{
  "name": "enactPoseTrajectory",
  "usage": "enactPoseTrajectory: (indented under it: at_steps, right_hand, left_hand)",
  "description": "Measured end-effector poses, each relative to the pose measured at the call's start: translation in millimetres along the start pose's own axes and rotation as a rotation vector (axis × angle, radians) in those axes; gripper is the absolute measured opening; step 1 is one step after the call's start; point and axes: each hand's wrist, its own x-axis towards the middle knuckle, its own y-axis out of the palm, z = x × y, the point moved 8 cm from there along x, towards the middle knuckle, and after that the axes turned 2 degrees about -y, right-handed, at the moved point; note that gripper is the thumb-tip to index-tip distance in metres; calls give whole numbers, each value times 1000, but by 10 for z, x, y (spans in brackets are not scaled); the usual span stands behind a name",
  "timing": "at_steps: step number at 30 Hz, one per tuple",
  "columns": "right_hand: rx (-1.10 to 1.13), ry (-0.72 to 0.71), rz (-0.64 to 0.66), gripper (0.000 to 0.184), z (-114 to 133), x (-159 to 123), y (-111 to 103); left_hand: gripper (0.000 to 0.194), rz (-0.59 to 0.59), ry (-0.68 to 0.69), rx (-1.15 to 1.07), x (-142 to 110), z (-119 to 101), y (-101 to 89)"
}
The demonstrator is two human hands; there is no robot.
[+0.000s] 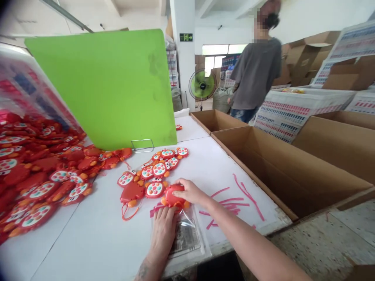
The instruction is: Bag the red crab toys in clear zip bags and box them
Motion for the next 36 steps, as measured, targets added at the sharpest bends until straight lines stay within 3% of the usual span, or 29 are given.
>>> enactPoseTrajectory:
  at_steps: [5,9,12,14,16,20,25,36]
  right_hand:
    - [-39,-14,121,26,-45,-38,128]
    - [-193,-139,211,27,133,-101,292]
    - [-458,-117,-35,24,212,-181,56]
    - [-595,38,-195,26,152,-300,-168]
    - [-661,181,-214,31,45,-435,-271]
    - [-512,217,-128,40,-99,-590,-162]
    - [-403,166,-161,46,-153,-588,1]
    - [-63,71,-387,46,-23,-591,74]
  left_hand:
    - [17,-89,-15,-41,5,73,-40]
    - [17,-146,5,-88,2,74,-148]
    - [19,-130,-40,-180,4,116,-145]
    - [21,-94,-106,-272,7,176,-91]
    - [21,-42,-186,-366,14,244,-23]
    - [21,138,-289,-505,76,288,63]
    - [13,296,-362,-574,182,272,-35]
    - [16,296,-322,-528,199,161,-258]
